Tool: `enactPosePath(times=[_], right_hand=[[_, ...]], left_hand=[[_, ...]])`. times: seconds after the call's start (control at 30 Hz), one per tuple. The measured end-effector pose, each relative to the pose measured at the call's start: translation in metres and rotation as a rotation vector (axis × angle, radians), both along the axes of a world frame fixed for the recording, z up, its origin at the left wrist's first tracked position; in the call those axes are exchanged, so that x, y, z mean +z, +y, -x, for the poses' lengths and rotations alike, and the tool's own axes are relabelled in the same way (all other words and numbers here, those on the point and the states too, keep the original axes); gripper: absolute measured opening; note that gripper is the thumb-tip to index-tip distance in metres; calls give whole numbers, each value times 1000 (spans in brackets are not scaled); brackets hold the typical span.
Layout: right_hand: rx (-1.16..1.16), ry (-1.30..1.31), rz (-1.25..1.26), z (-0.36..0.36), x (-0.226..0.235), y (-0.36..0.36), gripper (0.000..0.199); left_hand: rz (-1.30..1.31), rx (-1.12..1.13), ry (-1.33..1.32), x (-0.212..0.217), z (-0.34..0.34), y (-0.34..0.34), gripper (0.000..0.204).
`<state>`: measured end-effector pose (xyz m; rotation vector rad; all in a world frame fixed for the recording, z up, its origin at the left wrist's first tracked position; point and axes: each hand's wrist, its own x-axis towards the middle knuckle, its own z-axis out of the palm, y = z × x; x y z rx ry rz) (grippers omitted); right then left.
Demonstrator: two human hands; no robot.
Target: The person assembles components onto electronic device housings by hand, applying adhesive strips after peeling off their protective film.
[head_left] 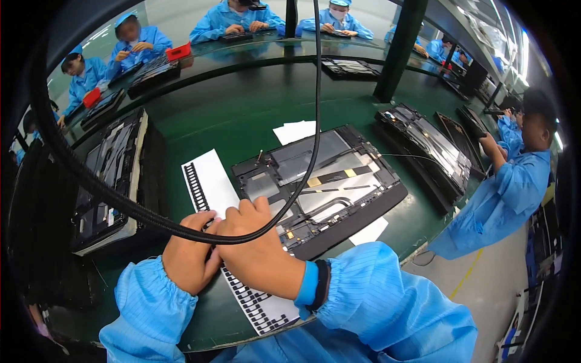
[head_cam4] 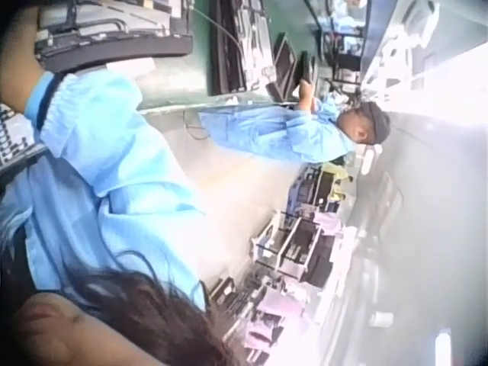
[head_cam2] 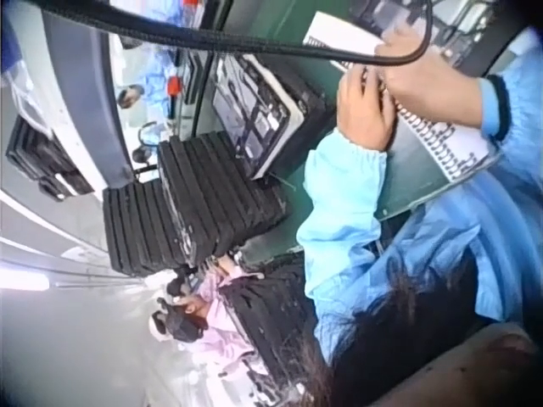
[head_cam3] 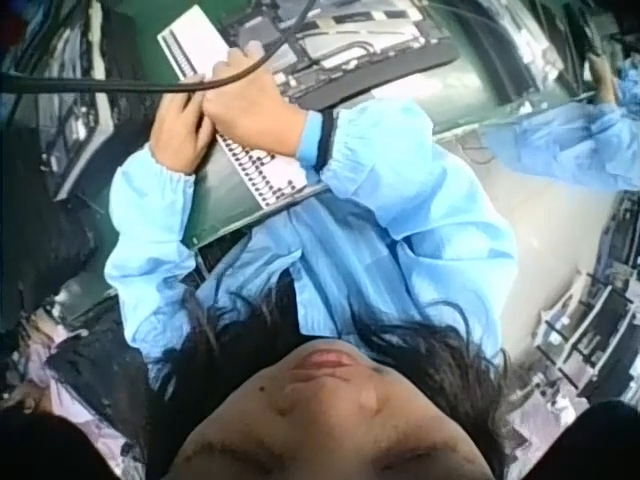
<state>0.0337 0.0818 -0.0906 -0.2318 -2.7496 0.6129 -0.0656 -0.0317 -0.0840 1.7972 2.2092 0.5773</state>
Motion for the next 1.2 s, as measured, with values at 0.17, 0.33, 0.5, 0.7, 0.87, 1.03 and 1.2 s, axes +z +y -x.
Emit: enactPosePath(times=[0.17, 0.33, 0.5, 0.7, 0.87, 1.03, 1.2], right_hand=[[194, 227, -125, -21, 19, -14, 11], [209, 19, 423, -103, 50, 14, 6], [-375, -33, 942, -149, 48, 87, 1], [-237, 52, 931, -131, 53, 91, 2], [-124, -24, 702, -126, 72, 77, 5], [-76, -6, 584, -119, 93, 75, 6], [-59, -23, 526, -119, 105, 78, 6]], left_hand=[[1, 0, -19, -6, 2, -11, 43], [-35, 41, -22, 14, -15, -43, 35], [20, -300, -139, 77, -32, -8, 43], [-113, -520, -69, 63, -73, 48, 46], [-227, -588, -14, 60, -70, 30, 33], [-373, -501, 9, 85, -67, 26, 35], [-395, -535, 58, 93, -65, 30, 31]])
